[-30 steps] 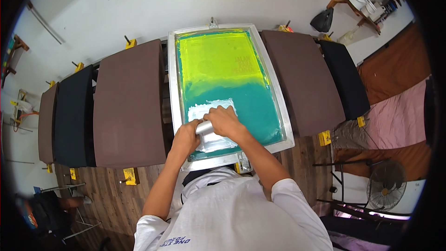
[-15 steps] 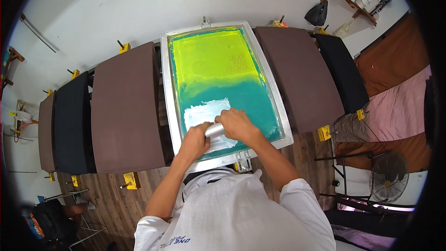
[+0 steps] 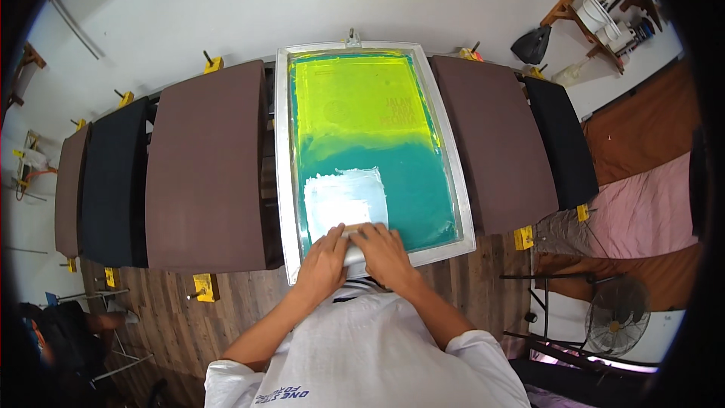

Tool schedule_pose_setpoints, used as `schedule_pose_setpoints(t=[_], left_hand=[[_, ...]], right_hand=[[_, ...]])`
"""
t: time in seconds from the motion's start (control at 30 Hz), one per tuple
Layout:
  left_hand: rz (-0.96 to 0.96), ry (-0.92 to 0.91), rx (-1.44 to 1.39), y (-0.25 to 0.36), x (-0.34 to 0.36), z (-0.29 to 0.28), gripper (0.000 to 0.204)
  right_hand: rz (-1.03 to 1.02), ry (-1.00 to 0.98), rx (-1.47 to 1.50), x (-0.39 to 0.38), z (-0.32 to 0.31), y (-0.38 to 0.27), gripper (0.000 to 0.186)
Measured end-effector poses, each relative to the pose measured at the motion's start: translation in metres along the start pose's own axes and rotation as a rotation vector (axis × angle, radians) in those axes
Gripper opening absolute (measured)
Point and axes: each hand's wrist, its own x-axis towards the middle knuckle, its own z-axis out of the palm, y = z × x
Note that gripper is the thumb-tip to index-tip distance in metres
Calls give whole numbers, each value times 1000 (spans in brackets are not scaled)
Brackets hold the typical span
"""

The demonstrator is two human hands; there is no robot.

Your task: Applying ink to a screen using a squeegee in a printing setup.

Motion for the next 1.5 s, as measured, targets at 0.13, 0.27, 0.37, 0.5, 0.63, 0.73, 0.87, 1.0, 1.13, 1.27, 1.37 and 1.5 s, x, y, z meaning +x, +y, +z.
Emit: schedule_pose_setpoints(t=[0.13, 0.27, 0.37, 0.5, 0.63, 0.73, 0.87, 1.0, 1.13, 1.27, 1.37, 1.5], left_hand=[[-145, 63, -88, -26, 45, -5, 61], [-48, 68, -34, -43, 48, 8, 55], [-44, 70, 33, -25, 7, 31, 65], [-113, 51, -98, 8, -18, 26, 66], [-205, 75, -197, 5, 16, -3, 57], [-225, 111, -210, -19, 51, -11, 57], [-227, 98, -178, -25, 43, 9, 66], [-254, 81, -117, 14, 1, 15, 68], [-284, -1, -106, 27, -5, 6, 66], [-214, 59, -165, -3, 38, -13, 57], [-173, 104, -224, -36, 65, -12, 55], [-114, 121, -135, -35, 34, 13, 62]], right_hand=[[-7, 54, -46, 51, -8, 19, 48], [7, 17, -35, 55, 3, 24, 50], [-22, 26, 31, 15, 18, 15, 56], [-17, -33, 90, -16, 1, 0, 56], [54, -126, 156, 17, -28, 2, 53], [-20, -14, 59, 57, -16, 22, 45], [-15, 26, 24, 50, 3, 23, 41], [-59, -10, 120, 0, 12, 16, 50], [-25, -162, 186, -8, -9, 11, 48], [15, -27, 77, 42, -15, 21, 41], [56, 35, 72, 77, -9, 30, 42], [52, 67, 159, 42, 9, 22, 49]])
